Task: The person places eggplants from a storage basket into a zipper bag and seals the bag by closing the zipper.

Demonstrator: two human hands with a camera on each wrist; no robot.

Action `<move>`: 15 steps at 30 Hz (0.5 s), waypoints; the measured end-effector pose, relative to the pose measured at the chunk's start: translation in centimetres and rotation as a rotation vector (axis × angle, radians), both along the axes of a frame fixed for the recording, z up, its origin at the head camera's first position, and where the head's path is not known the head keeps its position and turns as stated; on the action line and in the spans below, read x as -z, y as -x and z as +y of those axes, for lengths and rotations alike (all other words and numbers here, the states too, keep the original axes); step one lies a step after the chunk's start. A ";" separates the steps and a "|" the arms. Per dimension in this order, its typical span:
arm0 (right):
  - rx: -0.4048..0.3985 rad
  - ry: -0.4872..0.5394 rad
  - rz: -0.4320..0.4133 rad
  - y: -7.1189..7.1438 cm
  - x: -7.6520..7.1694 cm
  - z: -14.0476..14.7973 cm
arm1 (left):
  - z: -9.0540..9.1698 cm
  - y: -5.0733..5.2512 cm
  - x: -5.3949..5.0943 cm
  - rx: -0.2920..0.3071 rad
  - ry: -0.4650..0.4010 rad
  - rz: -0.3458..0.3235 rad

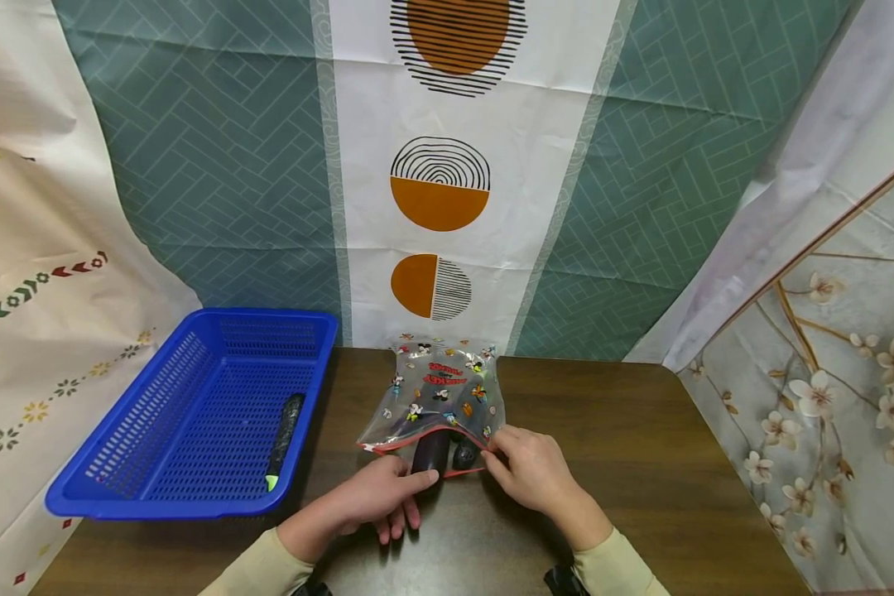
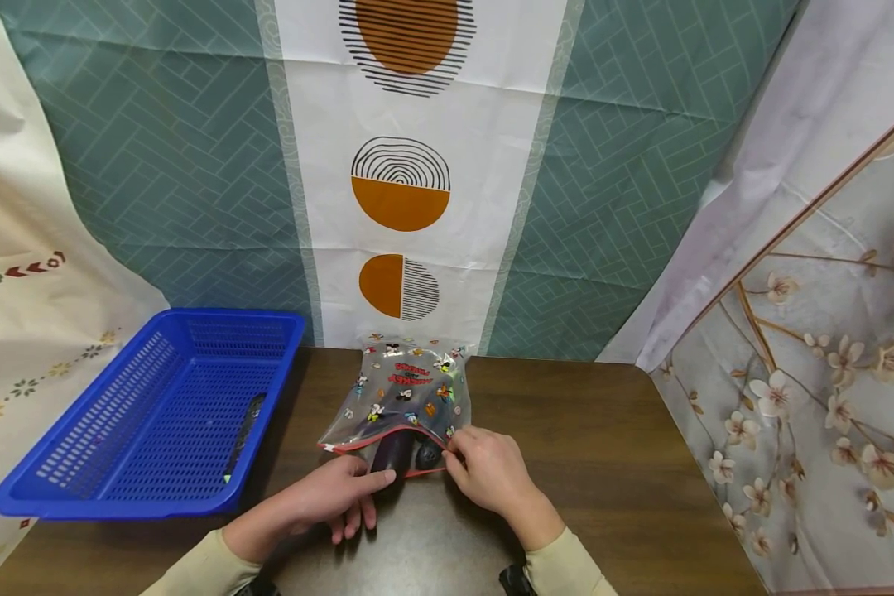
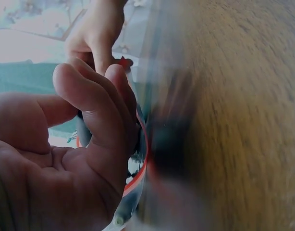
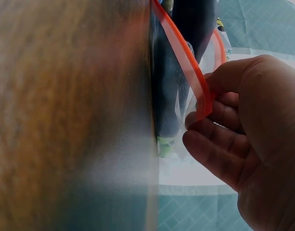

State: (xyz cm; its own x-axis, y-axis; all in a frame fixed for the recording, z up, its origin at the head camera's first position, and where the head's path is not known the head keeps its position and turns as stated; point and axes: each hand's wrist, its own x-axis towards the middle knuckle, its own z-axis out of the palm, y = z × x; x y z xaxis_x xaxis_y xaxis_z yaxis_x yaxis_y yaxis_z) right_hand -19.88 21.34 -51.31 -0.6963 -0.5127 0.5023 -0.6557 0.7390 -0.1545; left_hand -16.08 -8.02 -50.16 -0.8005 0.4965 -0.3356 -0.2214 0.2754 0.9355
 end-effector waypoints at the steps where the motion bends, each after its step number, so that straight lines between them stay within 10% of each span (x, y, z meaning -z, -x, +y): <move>1: 0.001 0.000 0.000 0.0 0.0 0.0 | 0.1 0.0 0.0 -0.001 -0.005 -0.005; 15: 0.005 -0.004 0.013 0.1 0.2 0.1 | 1.7 0.4 0.1 -0.059 -0.018 -0.052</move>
State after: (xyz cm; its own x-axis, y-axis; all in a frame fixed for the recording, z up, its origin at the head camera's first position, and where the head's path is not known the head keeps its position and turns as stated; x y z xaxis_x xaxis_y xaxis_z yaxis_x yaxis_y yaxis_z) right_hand -19.99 21.43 -51.46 -0.6919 -0.5118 0.5092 -0.6543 0.7427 -0.1425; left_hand -16.50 -6.31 -50.27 -0.8103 0.4557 -0.3684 -0.2847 0.2433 0.9272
